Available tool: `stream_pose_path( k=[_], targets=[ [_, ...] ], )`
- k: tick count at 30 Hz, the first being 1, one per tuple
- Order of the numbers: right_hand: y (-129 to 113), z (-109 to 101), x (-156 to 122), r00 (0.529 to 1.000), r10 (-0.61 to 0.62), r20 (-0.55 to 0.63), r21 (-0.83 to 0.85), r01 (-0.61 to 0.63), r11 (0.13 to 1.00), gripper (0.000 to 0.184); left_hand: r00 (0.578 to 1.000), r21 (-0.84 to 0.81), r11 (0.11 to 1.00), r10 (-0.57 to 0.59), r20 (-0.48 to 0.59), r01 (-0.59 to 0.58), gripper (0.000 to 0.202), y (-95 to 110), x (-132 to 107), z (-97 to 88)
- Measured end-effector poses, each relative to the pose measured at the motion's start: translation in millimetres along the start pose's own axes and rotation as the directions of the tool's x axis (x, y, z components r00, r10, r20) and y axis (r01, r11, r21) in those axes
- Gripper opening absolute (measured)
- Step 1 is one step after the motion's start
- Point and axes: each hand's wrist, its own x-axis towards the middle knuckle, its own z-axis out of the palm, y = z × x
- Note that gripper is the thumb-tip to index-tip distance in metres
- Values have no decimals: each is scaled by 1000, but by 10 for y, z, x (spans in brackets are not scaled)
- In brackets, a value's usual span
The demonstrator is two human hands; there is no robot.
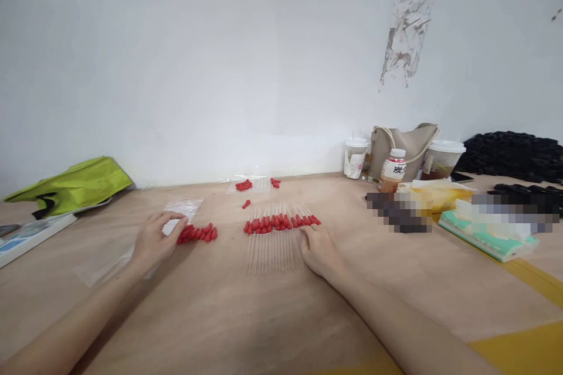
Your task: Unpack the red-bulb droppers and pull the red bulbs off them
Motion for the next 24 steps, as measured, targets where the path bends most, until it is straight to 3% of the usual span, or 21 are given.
stream_pose_path(
  k=[2,6,10,14,18,21,24],
  targets=[
    [10,8,10,1000,-10,-10,17,10,1000,27,990,-34,993,114,82,-112,21,225,-16,29],
    [11,15,13,999,-31,-23,54,32,998,28,907,-92,971,240,347,-222,20,690,-28,173],
    [3,-8,13,1000,-4,12,82,2,997,29,848,24,991,98,521,-130,28,951,62,373],
    [20,-24,24,1000,10,27,95,-13,995,29,830,141,990,-70,554,-10,40,1017,184,584],
    [45,-25,37,999,32,28,104,-35,994,28,760,193,979,-175,625,66,38,1037,287,754],
    [47,-35,42,998,59,15,105,-60,993,27,698,216,970,-232,677,113,28,1042,359,815],
    [44,-46,45,998,61,-8,110,-60,992,26,680,219,968,-242,692,122,25,1030,394,770]
  ],
)
